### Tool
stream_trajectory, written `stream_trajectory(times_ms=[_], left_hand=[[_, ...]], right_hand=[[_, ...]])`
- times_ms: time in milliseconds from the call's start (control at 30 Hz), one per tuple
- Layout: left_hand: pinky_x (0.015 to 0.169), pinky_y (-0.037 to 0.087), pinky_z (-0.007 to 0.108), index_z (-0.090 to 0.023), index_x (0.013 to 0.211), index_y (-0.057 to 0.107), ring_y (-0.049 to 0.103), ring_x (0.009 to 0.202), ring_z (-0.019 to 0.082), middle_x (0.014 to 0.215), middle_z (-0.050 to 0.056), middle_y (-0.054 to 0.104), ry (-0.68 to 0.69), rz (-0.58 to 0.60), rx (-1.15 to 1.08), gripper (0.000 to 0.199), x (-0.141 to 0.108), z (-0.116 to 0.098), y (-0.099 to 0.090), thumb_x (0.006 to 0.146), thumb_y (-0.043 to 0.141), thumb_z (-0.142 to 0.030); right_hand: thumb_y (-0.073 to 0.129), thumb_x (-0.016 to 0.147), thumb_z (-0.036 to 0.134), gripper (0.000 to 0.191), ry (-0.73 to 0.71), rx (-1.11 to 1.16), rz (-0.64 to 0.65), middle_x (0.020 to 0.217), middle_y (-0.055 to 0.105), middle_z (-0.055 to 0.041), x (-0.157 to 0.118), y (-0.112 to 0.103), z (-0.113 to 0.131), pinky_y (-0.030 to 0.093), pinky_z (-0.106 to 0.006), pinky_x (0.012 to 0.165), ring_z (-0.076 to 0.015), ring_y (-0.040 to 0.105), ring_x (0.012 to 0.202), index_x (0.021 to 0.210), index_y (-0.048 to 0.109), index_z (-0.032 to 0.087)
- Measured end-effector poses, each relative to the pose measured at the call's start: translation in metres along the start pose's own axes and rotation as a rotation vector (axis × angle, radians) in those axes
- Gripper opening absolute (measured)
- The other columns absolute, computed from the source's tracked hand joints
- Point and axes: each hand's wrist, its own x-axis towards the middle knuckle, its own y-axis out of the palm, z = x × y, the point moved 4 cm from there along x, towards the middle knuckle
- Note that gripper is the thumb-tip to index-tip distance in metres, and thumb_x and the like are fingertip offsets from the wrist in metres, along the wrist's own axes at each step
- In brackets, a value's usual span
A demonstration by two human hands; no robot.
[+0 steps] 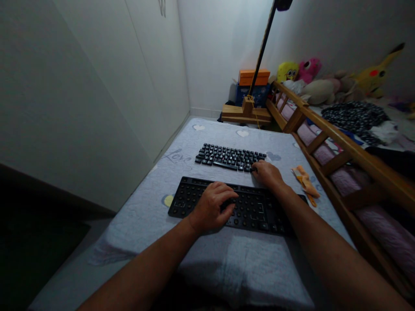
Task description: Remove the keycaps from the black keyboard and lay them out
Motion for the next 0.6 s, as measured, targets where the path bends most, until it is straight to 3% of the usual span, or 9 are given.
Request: stream_trajectory(times_ms=[233, 600], left_hand=[[0.091, 0.046, 0.043, -0.017, 0.103, 0.067, 0.058, 0.099, 0.023, 0.101, 0.009, 0.068, 0.007, 0.007, 0.011, 0.023, 0.000, 0.001, 0.000, 0.081, 0.059, -0.017], [0.092, 0.045, 0.042, -0.017, 0.102, 0.066, 0.058, 0.100, 0.023, 0.102, 0.009, 0.068, 0.007, 0.003, 0.017, 0.022, -0.001, 0.002, 0.001, 0.081, 0.059, -0.016]], right_hand=[[0.055, 0.089, 0.025, 0.026, 0.008, 0.015, -0.011, 0.109, 0.067, -0.0074, -0.003, -0.006, -0.001, 0.043, -0.026, 0.076, -0.0206, 0.062, 0.098, 0.111, 0.069, 0.022], [0.059, 0.086, 0.027, 0.026, 0.107, 0.006, -0.007, 0.104, 0.067, -0.0113, 0.004, -0.004, -0.029, 0.044, -0.029, 0.077, -0.0243, 0.063, 0.097, 0.107, 0.072, 0.018]])
